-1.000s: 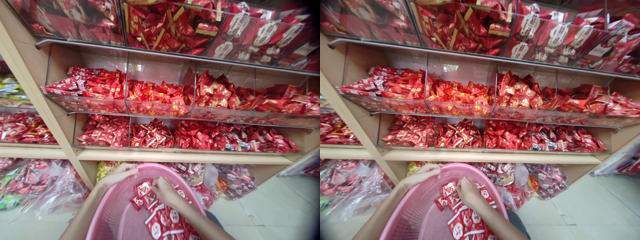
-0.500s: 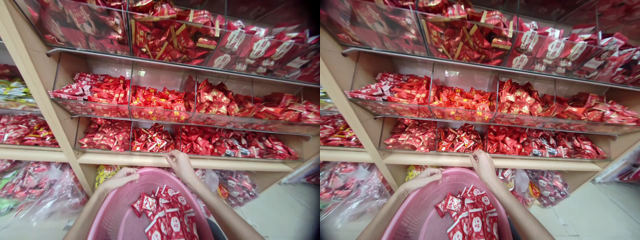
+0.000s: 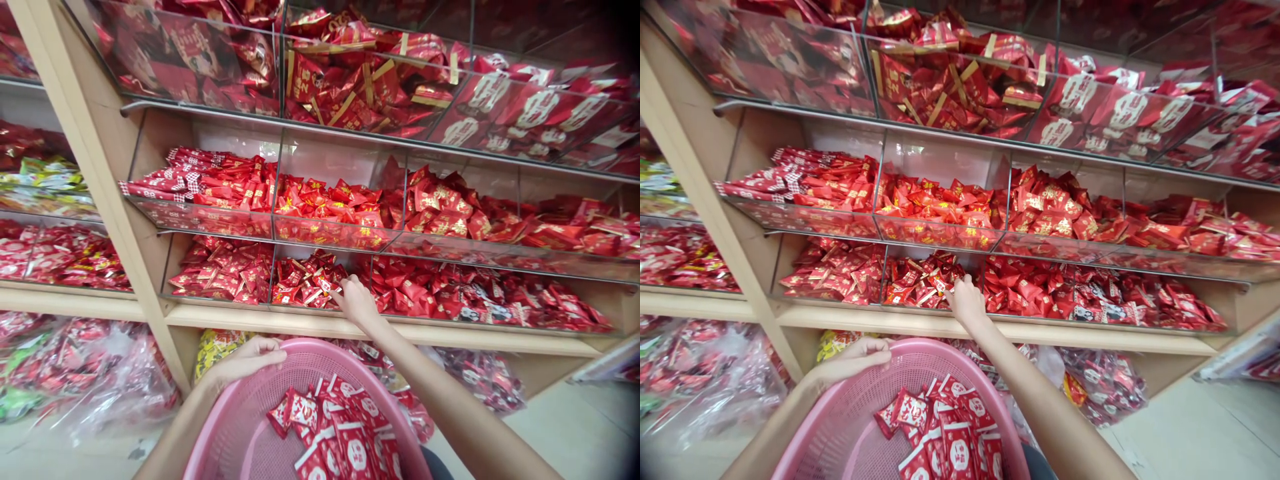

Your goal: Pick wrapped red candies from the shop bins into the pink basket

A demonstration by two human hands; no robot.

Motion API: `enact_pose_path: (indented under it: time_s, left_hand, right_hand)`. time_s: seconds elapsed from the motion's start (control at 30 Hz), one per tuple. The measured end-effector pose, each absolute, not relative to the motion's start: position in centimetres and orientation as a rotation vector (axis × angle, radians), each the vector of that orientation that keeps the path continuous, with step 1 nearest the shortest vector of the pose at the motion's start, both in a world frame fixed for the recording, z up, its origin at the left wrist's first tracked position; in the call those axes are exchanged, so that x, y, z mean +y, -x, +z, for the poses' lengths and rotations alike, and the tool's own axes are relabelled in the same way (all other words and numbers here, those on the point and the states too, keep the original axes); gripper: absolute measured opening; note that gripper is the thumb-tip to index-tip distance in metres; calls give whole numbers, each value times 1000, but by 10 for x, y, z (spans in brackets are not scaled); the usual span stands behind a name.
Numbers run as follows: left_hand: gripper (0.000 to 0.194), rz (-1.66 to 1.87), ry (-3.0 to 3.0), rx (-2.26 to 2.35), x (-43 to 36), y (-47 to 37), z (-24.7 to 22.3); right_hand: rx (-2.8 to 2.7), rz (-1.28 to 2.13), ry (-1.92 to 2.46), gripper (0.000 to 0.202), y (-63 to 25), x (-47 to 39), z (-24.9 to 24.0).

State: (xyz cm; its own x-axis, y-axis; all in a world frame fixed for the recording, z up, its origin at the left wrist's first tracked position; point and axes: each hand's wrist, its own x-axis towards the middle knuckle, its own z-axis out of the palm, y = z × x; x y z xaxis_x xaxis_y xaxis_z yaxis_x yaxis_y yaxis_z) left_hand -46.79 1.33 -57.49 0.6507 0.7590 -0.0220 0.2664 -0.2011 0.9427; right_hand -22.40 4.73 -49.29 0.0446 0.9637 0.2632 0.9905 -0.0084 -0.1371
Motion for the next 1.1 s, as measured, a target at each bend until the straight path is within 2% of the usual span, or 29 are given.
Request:
enact_pose_path:
  time_s: [0.2,0.3,0.4,0.6,1.1]
  left_hand:
    - [35,548,-1752,803,13,466,-572]
    - [35,546,-1740,810,12,464,-571]
    - [35,554,-1729,819,12,465,-571]
    - [35,549,-1727,837,12,465,-571]
    - [36,575,-1728,820,13,461,-574]
  right_hand:
    - [-1919,-61,1832,15,216,54,-501]
    - [-1782,216,1645,5,212,62,-502]
    - [-1597,518,1495,10,208,66,-502]
    - [-1286,782,1283,15,206,61,-500]
    - [-1038,1095,1259,9,241,100,-473]
